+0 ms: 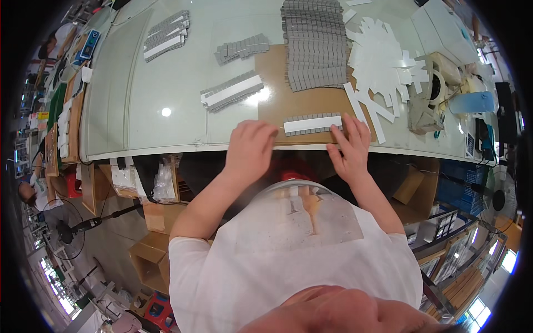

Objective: The person is assembling small grey metal components onto a white adhesive strip on a factory workbench.

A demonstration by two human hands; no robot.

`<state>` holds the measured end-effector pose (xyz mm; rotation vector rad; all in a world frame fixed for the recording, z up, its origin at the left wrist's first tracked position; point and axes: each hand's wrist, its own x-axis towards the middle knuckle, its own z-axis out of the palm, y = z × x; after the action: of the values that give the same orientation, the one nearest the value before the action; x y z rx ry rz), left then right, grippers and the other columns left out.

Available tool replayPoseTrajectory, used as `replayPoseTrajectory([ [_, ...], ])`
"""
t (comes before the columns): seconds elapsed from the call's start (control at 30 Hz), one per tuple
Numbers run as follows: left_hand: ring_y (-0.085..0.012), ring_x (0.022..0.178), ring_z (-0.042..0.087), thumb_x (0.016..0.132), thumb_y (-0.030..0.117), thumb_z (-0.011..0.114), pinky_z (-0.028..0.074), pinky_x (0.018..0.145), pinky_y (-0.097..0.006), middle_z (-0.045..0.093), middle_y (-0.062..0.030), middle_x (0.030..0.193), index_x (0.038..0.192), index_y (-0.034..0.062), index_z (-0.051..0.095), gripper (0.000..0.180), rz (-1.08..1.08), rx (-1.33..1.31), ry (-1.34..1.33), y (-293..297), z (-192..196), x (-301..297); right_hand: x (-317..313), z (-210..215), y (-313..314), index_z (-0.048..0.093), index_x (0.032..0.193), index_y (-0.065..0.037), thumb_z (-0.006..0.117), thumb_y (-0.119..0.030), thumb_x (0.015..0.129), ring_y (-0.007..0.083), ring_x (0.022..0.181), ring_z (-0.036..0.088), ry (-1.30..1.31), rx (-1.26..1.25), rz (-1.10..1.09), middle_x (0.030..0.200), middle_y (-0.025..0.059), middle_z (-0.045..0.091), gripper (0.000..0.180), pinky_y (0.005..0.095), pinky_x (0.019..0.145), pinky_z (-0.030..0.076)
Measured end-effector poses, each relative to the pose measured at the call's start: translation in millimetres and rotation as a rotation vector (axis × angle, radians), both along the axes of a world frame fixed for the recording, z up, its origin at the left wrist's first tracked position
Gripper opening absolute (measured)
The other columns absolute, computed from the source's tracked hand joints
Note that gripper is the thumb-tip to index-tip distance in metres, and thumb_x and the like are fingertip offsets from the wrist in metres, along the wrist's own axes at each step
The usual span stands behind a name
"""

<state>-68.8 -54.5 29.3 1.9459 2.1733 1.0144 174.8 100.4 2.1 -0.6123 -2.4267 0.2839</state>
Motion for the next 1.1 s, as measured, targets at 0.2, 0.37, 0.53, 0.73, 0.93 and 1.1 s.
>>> replayPoseTrajectory([
  [0.2,-0.0344,0.135,0.042,0.080,0.037,0.081,0.033,0.109,-0.050,0.049,-0.0088,0.147,0.136,0.0194,0.063,0.061,-0.062,-0.052,0.199,-7,-16,20,-45,12,-28,0.070,0.122,-0.014,0.076,-0.035,0.085,0.0354,0.134,0.046,-0.135,-0.048,0.106,0.145,0.0161,0.053,0.043,0.0563,0.114,0.031],
  [0.37,-0.0357,0.136,0.041,0.080,0.038,0.081,0.032,0.109,-0.050,0.049,-0.0103,0.148,0.133,0.0181,0.066,0.059,-0.063,-0.054,0.151,-5,-16,19,-21,4,-16,0.071,0.123,-0.019,0.075,-0.034,0.086,0.0360,0.135,0.045,-0.173,0.026,-0.086,0.146,0.0147,0.053,0.040,0.0600,0.114,0.027],
  [0.53,-0.0370,0.133,0.043,0.080,0.032,0.081,0.032,0.109,-0.050,0.051,-0.0121,0.145,0.126,0.0136,0.069,0.051,-0.061,-0.053,0.044,-1,-7,18,22,-2,7,0.069,0.125,-0.010,0.073,-0.031,0.088,0.0378,0.134,0.047,-0.205,0.129,-0.318,0.144,0.0163,0.054,0.043,0.0583,0.113,0.029],
  [0.73,-0.0176,0.075,0.068,0.102,0.015,0.062,0.051,0.065,-0.026,0.073,-0.0099,0.102,0.116,0.0012,0.069,0.022,-0.063,-0.416,-0.949,-36,-31,26,-9,9,-9,0.065,0.125,-0.004,0.073,-0.035,0.086,0.0371,0.133,0.048,-0.187,-0.023,0.030,0.139,0.0147,0.058,0.050,0.0566,0.114,0.032],
  [0.93,-0.0156,0.083,0.070,0.105,0.031,0.059,0.051,0.064,-0.026,0.074,-0.0119,0.114,0.131,-0.0010,0.063,0.042,0.294,-0.478,-1.692,-52,-34,26,-31,14,-27,0.066,0.119,-0.008,0.073,-0.027,0.086,0.0337,0.126,0.053,-0.082,-0.034,0.349,0.132,0.0122,0.060,0.039,0.0537,0.111,0.038],
  [1.1,-0.0135,0.069,0.070,0.103,0.026,0.061,0.049,0.055,-0.024,0.077,-0.0108,0.103,0.115,-0.0028,0.071,0.033,0.294,-0.356,-1.373,-48,2,-9,-35,22,69,0.069,0.104,-0.006,0.066,-0.007,0.087,0.0352,0.089,0.065,-0.011,-0.042,-0.041,0.096,0.0137,0.070,0.017,0.0475,0.082,0.047],
])
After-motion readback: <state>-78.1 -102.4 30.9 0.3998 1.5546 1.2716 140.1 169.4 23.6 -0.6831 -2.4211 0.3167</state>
